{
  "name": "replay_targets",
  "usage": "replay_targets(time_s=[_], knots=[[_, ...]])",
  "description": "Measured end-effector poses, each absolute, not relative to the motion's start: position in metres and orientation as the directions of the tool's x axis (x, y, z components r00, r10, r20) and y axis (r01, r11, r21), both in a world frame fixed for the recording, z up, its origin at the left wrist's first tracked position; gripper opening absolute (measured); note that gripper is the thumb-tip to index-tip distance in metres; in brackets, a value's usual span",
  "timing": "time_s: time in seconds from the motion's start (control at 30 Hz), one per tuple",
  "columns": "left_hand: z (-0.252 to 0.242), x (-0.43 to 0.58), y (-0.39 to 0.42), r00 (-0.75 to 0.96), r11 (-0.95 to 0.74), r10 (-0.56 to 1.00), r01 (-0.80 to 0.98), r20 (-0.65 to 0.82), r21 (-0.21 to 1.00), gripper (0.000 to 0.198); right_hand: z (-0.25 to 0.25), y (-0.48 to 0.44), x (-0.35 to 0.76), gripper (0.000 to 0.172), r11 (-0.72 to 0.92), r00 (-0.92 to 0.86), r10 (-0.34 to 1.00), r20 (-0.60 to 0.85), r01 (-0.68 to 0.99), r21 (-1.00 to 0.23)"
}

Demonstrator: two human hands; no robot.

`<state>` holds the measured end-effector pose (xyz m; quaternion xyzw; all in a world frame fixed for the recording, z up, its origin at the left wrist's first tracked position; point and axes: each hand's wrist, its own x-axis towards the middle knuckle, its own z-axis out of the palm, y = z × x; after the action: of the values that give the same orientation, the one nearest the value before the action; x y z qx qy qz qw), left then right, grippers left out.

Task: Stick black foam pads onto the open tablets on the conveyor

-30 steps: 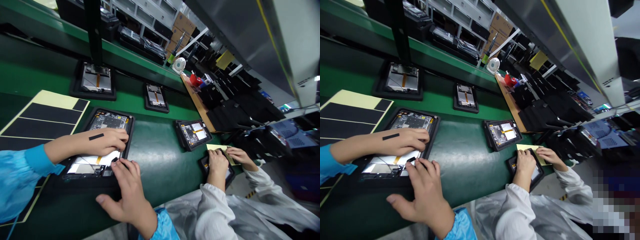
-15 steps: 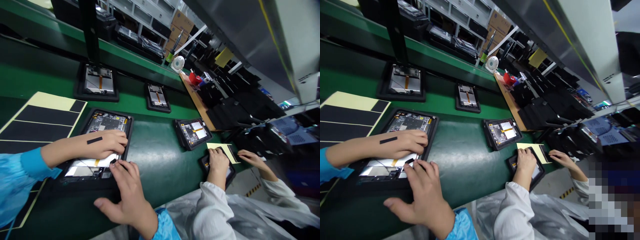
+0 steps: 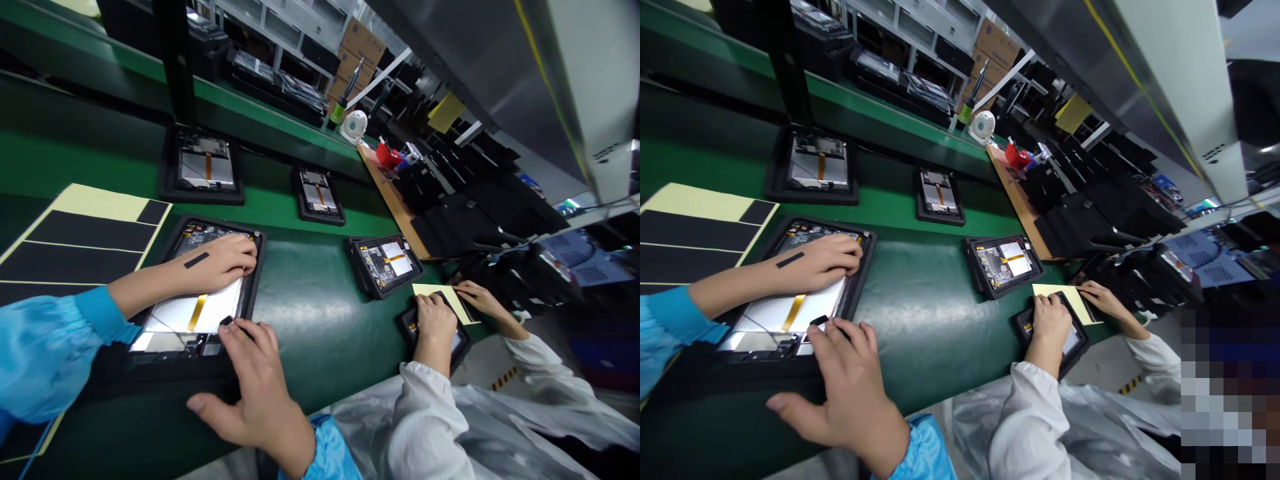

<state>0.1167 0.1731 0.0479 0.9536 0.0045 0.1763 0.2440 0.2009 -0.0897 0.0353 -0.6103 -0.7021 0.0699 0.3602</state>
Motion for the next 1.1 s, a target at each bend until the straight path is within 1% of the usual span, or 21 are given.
replay_targets(time_s=[0.07,0.1,0.17,0.27,0.33,0.43,0.5,0.6,0.7,0.8,0.9,0.97,1.1], knots=[[0.051,0.112,0.17,0.909,-0.873,0.152,-0.06,0.387,0.483,0.031,0.036,-0.09,0.201,0.084,0.235,0.003,0.916,0.402,0.808,-0.541],[0.051,0.108,0.167,0.895,-0.861,0.167,-0.072,0.414,0.504,0.032,0.037,-0.09,0.201,0.085,0.228,0.004,0.92,0.393,0.808,-0.543],[0.05,0.098,0.16,0.881,-0.797,0.152,-0.159,0.447,0.583,0.038,0.037,-0.088,0.201,0.085,0.228,0.006,0.92,0.392,0.806,-0.547],[0.044,0.087,0.149,0.921,-0.642,0.039,-0.274,0.388,0.716,0.042,0.037,-0.087,0.201,0.084,0.27,0.003,0.898,0.44,0.787,-0.555],[0.041,0.087,0.145,0.951,-0.615,-0.04,-0.265,0.305,0.743,0.045,0.035,-0.086,0.202,0.085,0.297,0.002,0.881,0.473,0.776,-0.557],[0.042,0.094,0.147,0.966,-0.676,-0.113,-0.247,0.233,0.694,0.047,0.032,-0.087,0.202,0.088,0.289,-0.006,0.891,0.453,0.777,-0.559],[0.046,0.1,0.151,0.966,-0.714,-0.146,-0.251,0.212,0.653,0.047,0.031,-0.087,0.202,0.09,0.279,-0.009,0.9,0.435,0.779,-0.561],[0.049,0.106,0.158,0.962,-0.763,-0.199,-0.273,0.188,0.585,0.045,0.032,-0.086,0.202,0.092,0.288,-0.005,0.894,0.448,0.773,-0.566],[0.047,0.107,0.166,0.945,-0.811,-0.238,-0.319,0.223,0.49,0.042,0.034,-0.085,0.202,0.089,0.291,0.003,0.892,0.453,0.763,-0.578],[0.042,0.107,0.171,0.942,-0.851,-0.203,-0.305,0.267,0.428,0.044,0.036,-0.085,0.202,0.085,0.285,0.009,0.894,0.447,0.759,-0.585],[0.037,0.108,0.171,0.948,-0.872,-0.144,-0.257,0.284,0.417,0.046,0.036,-0.085,0.203,0.083,0.291,0.019,0.887,0.462,0.753,-0.59],[0.034,0.109,0.168,0.948,-0.874,-0.113,-0.238,0.298,0.424,0.046,0.038,-0.086,0.204,0.078,0.281,0.037,0.889,0.456,0.741,-0.609],[0.035,0.109,0.162,0.94,-0.85,-0.062,-0.226,0.336,0.476,0.047,0.044,-0.087,0.207,0.067,0.232,0.075,0.913,0.402,0.714,-0.661]])
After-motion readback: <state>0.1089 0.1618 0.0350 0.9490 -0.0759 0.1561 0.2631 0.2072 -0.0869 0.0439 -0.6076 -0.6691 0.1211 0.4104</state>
